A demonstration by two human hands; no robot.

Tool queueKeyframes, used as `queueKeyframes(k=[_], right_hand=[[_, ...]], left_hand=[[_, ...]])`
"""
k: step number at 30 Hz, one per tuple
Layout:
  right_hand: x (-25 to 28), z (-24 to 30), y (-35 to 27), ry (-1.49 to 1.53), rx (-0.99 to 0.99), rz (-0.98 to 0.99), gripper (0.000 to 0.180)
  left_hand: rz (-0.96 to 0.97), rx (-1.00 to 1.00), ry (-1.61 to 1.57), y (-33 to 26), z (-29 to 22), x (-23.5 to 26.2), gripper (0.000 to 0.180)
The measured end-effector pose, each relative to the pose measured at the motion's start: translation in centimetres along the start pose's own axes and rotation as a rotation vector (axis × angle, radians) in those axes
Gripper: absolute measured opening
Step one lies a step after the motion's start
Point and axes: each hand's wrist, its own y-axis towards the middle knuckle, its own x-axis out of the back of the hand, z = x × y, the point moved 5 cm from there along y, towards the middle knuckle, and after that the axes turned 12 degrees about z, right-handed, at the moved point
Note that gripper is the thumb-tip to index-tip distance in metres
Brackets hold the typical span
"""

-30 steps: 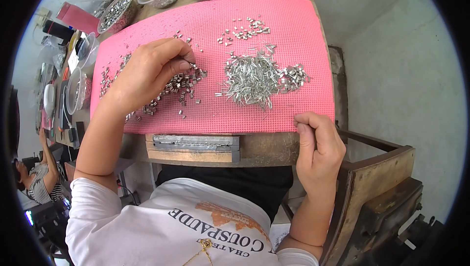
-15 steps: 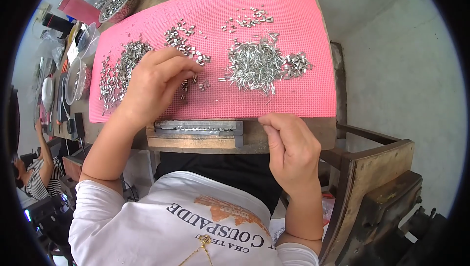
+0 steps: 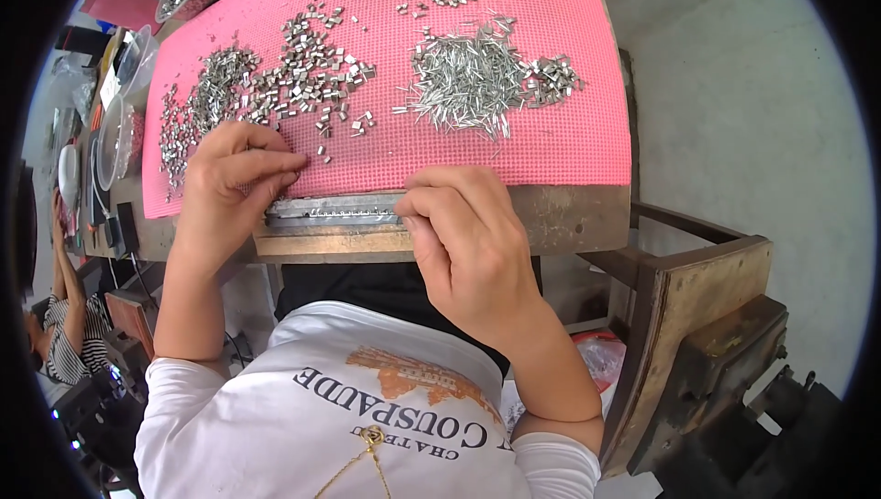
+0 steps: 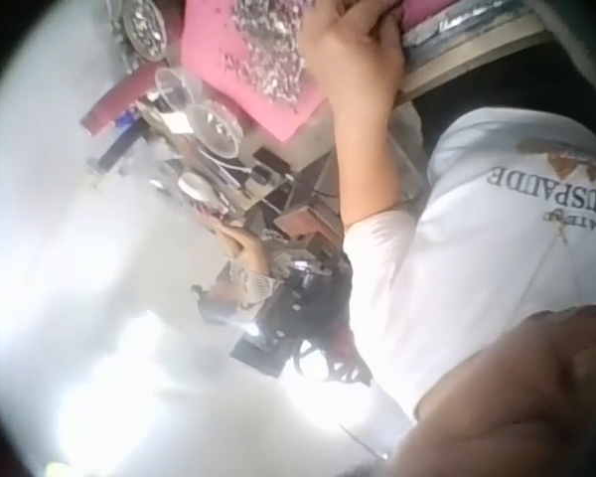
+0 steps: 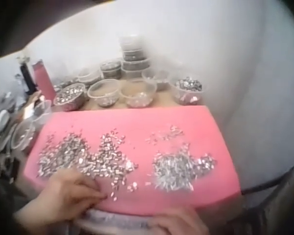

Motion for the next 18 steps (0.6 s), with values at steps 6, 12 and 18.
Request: queueKeyframes(k=[6,12,18], right_hand=[[-0.3,-0.3,-0.1,0.047,-0.06,-0.028,0.02],[-0.2,-0.1,0.0,0.031,-0.059,-0.031,0.021],[0.0,0.1,0.0,0.004,-0.039,-0.037,0.021]], left_hand=[[0.059,-0.055,0.166,0.3,-0.8,0.8,0.016],[0.074,-0.049,0.161,0.3,-1.0,0.3,0.01],[-0.023,-0.085,-0.076,0.2,-2.7,-0.8,0.01]])
